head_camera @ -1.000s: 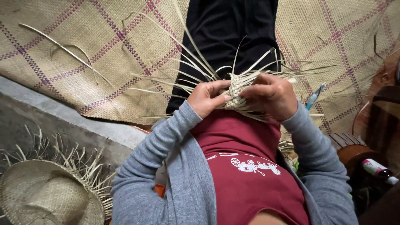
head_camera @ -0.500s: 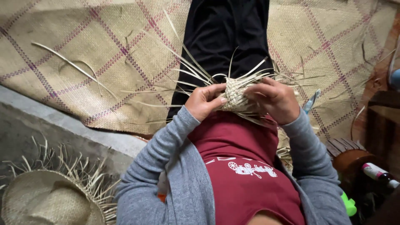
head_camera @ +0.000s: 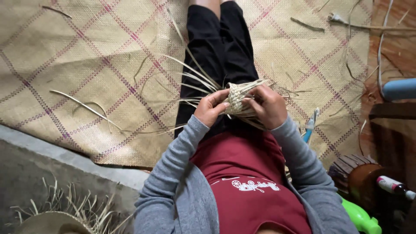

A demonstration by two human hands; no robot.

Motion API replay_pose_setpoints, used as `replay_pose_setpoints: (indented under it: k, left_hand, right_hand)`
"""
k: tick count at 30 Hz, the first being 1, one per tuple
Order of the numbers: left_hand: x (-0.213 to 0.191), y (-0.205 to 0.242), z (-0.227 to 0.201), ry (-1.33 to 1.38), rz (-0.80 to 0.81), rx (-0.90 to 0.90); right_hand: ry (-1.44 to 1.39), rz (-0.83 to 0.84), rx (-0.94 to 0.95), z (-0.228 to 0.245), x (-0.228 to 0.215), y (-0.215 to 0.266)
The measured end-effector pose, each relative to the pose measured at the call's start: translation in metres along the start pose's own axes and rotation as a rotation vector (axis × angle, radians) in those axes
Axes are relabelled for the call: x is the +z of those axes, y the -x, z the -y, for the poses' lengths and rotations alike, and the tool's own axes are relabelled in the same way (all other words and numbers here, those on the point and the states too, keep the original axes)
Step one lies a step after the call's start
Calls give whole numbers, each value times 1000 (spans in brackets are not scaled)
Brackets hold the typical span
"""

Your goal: Weaving a small cap or container using natural straw or palm fibers while sitting on a floor mat.

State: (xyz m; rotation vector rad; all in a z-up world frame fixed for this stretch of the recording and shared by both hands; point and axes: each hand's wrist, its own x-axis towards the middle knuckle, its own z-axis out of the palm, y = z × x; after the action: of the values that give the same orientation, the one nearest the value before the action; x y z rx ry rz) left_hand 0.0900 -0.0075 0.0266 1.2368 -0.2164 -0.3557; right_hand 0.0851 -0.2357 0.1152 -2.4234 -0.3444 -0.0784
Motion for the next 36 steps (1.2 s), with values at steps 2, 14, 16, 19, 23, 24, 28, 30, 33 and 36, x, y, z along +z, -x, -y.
replay_pose_setpoints:
  k: [2,14,16,19,23,24,28,30,33,36]
  left_hand:
    - [-6,1,15,19,8,-3]
    - [-11,-39,-22,-248,3,73]
    - [-11,-46,-28,-292,-42,97]
    - [-10,-55,-40,-371,-98,132]
    - [-10,-84,-58,-579,-54,284]
    - [-9,-88,-56,-685,-58,308]
    - [-5,-108,-34,-807,-72,305]
    - [1,-116,-21,-1016,-83,215]
    - [15,-128,-31,-1352,-122,248]
    - [34,-136,-54,-1598,-242,364]
  right_hand:
    - [-7,11,2,-4,5,-4]
    - [-45,-107,-42,-5,-3,-42]
    - [-57,-112,-69,-6,-4,-50]
    - [-115,-155,-113,-12,-5,-56]
    - [-180,-255,-124,-32,-5,-68]
    - [-212,-262,-84,-36,-7,-65]
    - [-247,-278,-16,-50,-5,-68]
    - [-284,-293,43,-60,-5,-67]
    - [-307,-307,99,-71,-9,-67]
    - [-343,-304,133,-73,-11,-70]
